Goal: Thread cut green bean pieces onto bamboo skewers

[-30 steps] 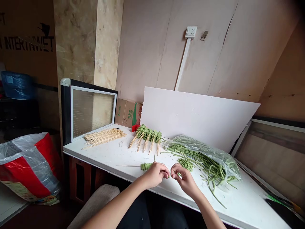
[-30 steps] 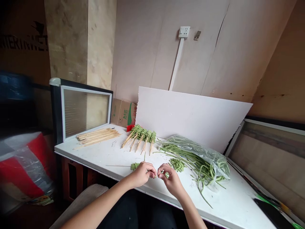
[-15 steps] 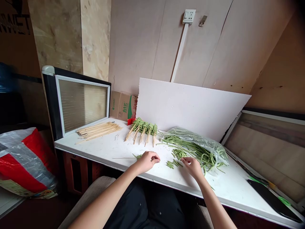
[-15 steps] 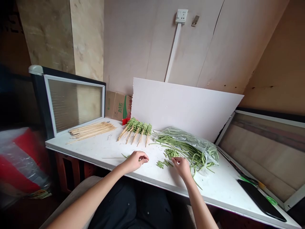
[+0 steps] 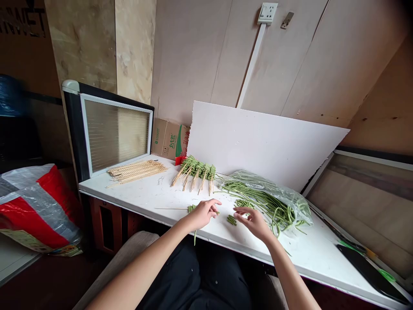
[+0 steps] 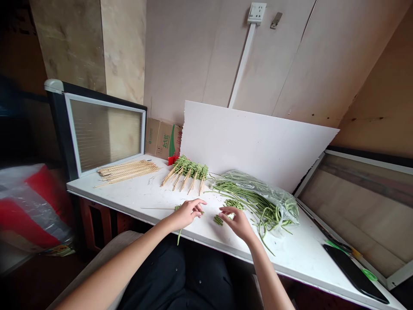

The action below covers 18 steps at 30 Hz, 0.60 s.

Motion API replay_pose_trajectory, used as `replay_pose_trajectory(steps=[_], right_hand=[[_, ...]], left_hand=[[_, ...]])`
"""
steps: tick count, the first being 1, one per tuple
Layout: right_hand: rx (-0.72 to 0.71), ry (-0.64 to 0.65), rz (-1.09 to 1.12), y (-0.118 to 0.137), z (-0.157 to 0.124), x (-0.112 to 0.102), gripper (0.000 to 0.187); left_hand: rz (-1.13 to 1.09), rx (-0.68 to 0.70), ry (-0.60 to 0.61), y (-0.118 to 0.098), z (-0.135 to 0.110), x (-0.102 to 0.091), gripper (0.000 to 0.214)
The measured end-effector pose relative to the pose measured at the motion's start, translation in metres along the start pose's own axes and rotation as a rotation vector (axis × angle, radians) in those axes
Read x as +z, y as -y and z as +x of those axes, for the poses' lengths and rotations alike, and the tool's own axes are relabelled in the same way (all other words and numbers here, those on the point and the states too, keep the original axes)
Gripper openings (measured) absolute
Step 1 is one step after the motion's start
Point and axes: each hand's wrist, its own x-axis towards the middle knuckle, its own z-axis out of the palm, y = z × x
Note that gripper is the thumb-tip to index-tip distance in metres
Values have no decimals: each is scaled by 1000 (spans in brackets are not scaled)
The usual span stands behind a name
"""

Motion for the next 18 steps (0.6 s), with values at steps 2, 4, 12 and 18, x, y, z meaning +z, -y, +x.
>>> replay_pose_trajectory(steps=[2, 4, 12, 18], right_hand=[[-81, 106, 138, 26, -3, 10, 43], [-146, 98, 181, 44, -6, 21, 39], [-193, -145, 110, 45, -7, 22, 32], [-229, -187, 124, 47, -7, 20, 29]], left_hand=[[-9, 17, -12, -5, 0, 2, 45], [-10, 39, -12, -9, 0, 4, 44], [-44, 37, -53, -16, 2, 8, 31], [11, 79, -151, -18, 3, 5, 10]])
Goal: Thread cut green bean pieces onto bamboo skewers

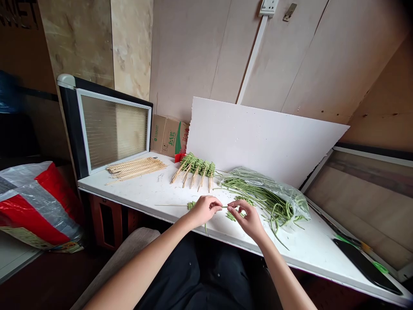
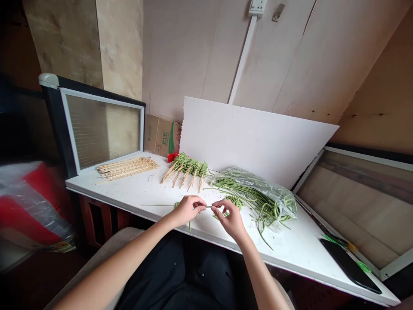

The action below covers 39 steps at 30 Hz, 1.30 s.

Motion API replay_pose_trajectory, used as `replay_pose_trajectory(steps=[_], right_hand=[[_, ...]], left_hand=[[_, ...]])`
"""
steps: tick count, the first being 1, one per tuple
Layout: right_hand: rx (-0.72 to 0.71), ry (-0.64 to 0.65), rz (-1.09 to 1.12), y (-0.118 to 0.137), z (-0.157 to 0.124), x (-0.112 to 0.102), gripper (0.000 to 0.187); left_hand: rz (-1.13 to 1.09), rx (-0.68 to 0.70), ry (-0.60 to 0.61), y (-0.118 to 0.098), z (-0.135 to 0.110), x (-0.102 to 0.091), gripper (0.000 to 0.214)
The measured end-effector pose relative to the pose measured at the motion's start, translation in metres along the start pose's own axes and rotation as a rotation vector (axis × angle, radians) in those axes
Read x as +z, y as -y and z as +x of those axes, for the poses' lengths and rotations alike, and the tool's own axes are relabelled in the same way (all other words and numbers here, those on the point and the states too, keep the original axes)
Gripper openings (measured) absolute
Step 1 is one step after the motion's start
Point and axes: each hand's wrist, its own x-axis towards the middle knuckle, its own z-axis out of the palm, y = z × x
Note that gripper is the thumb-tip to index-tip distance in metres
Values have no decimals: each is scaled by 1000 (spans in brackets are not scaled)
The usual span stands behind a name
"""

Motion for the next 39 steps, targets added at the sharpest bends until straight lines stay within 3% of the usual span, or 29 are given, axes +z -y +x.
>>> replay_pose_trajectory(steps=[6, 12, 17, 21, 28, 31, 34, 39], right_hand=[[-78, 22, -15, 8, -2, 8, 23], [-135, -87, -32, 6, -2, 8, 17], [-152, -33, -29, 8, -3, 11, 15], [-114, 11, 30, 7, -3, 14, 23], [41, 195, 344, 0, -4, 15, 49], [89, 155, 405, -8, -4, 9, 51], [157, 34, 335, -22, -1, -5, 50], [235, -73, -122, -63, 1, -32, 53]], left_hand=[[-17, 64, 6, 6, 0, 3, 10], [-2, 32, -14, 9, 1, 3, 11], [44, 106, 2, 9, 0, 3, 8], [10, 156, 54, 6, -2, 5, 14], [-143, 136, 125, 3, -4, 9, 22], [-241, 78, 156, 0, -3, 7, 21], [-220, 14, 141, -2, -3, 2, 14], [-92, -39, 133, 2, -4, -3, 17]])
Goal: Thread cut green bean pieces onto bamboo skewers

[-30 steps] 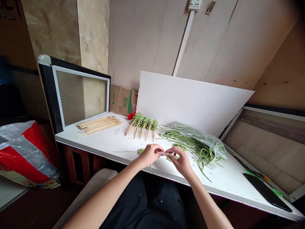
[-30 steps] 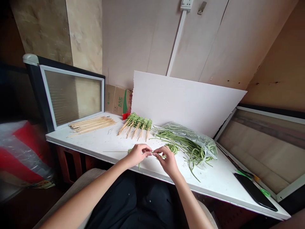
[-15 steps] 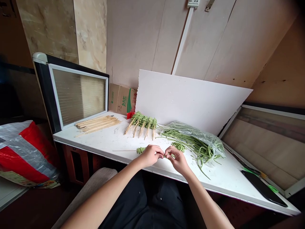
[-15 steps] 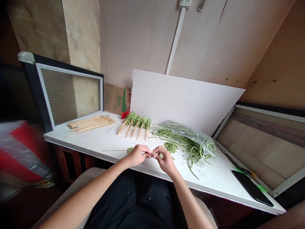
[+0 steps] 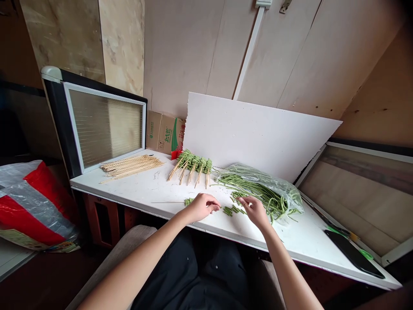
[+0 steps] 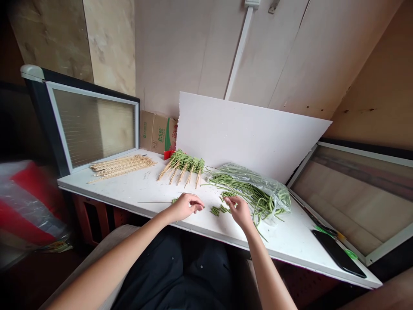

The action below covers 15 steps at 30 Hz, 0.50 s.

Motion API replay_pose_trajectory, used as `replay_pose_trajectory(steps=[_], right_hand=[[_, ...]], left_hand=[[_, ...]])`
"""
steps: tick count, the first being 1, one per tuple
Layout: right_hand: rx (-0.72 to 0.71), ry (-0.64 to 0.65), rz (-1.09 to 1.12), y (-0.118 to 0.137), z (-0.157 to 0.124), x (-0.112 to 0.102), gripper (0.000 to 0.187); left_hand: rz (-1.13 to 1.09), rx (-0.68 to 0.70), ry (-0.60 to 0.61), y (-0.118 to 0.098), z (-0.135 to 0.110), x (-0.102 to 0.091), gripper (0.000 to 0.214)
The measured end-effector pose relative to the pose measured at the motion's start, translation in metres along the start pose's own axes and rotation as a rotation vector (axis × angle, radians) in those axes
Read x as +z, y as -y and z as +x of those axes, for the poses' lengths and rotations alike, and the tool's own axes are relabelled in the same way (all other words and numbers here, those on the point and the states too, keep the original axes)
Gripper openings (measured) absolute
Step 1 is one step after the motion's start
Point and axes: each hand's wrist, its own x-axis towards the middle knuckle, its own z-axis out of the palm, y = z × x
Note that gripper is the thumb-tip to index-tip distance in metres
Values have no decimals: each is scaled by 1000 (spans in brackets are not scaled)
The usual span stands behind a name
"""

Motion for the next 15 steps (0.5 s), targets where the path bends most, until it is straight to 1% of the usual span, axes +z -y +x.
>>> replay_pose_trajectory(steps=[2, 5, 7, 10, 13, 15], right_hand=[[8, -8, -145, -21, 2, -3, 52], [59, -8, -249, -48, 3, -4, 41], [86, -11, -294, -60, 1, -4, 36], [92, 26, -330, -67, 0, -6, 35], [110, 76, -311, -66, -1, -13, 40], [119, 119, -277, -64, 0, -19, 37]], left_hand=[[34, -2, 8, 2, 0, 0, 17], [77, 23, 11, 4, 0, 1, 16], [91, 35, 16, 4, 1, 1, 16], [105, 37, 23, 6, 1, 1, 17], [127, 29, 34, 11, 2, 0, 17], [130, 21, 45, 13, 2, 0, 16]])
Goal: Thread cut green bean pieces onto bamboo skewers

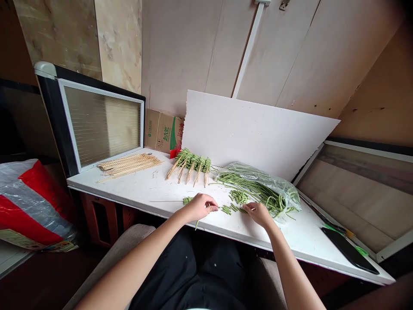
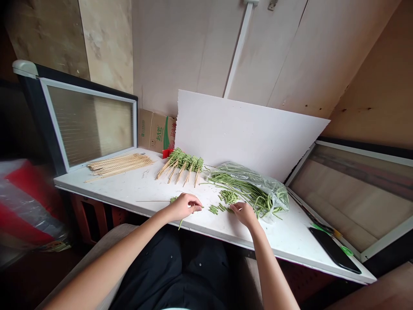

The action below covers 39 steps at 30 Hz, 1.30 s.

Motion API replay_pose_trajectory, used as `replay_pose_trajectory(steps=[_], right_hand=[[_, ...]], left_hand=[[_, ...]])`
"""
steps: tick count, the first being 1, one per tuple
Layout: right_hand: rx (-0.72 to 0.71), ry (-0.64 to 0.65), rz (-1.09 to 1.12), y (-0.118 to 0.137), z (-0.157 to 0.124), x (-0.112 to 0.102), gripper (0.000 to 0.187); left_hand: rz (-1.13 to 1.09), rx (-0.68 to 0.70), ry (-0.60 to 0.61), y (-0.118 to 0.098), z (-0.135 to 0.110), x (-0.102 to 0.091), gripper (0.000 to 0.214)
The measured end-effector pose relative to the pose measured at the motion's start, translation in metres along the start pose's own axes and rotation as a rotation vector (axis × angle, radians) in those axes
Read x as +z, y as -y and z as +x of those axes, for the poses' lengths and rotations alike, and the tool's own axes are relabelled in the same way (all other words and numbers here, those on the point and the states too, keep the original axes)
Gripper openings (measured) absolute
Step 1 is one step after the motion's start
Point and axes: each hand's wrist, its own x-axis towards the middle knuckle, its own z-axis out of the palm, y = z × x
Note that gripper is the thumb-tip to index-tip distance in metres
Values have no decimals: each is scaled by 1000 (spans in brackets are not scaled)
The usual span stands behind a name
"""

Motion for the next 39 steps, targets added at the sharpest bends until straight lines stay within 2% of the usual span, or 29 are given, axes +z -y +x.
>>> replay_pose_trajectory(steps=[5, 10, 15, 21, 25, 31, 35, 39], right_hand=[[0, 94, 46, 5, -1, -3, 28], [-81, 78, 119, 24, -4, 14, 27], [-147, 125, 218, 43, -7, 24, 28], [-151, 11, 165, 57, -6, 13, 37], [-173, 23, 231, 88, -13, 4, 42], [-326, 211, 379, 135, -33, 6, 40], [-322, 170, 407, 141, -36, 12, 37], [-320, 202, 434, 138, -34, 14, 39]], left_hand=[[16, -8, 12, 5, 0, 2, 15], [27, -7, 26, 8, 1, 3, 18], [39, -10, 26, 11, 1, 2, 18], [59, -39, 7, 10, 1, 0, 19], [73, -11, -2, 10, 0, 1, 18], [-19, -15, -38, 15, 2, 7, 24], [-80, -63, -34, 15, 2, 8, 26], [-86, -61, -45, 10, 1, 7, 27]])
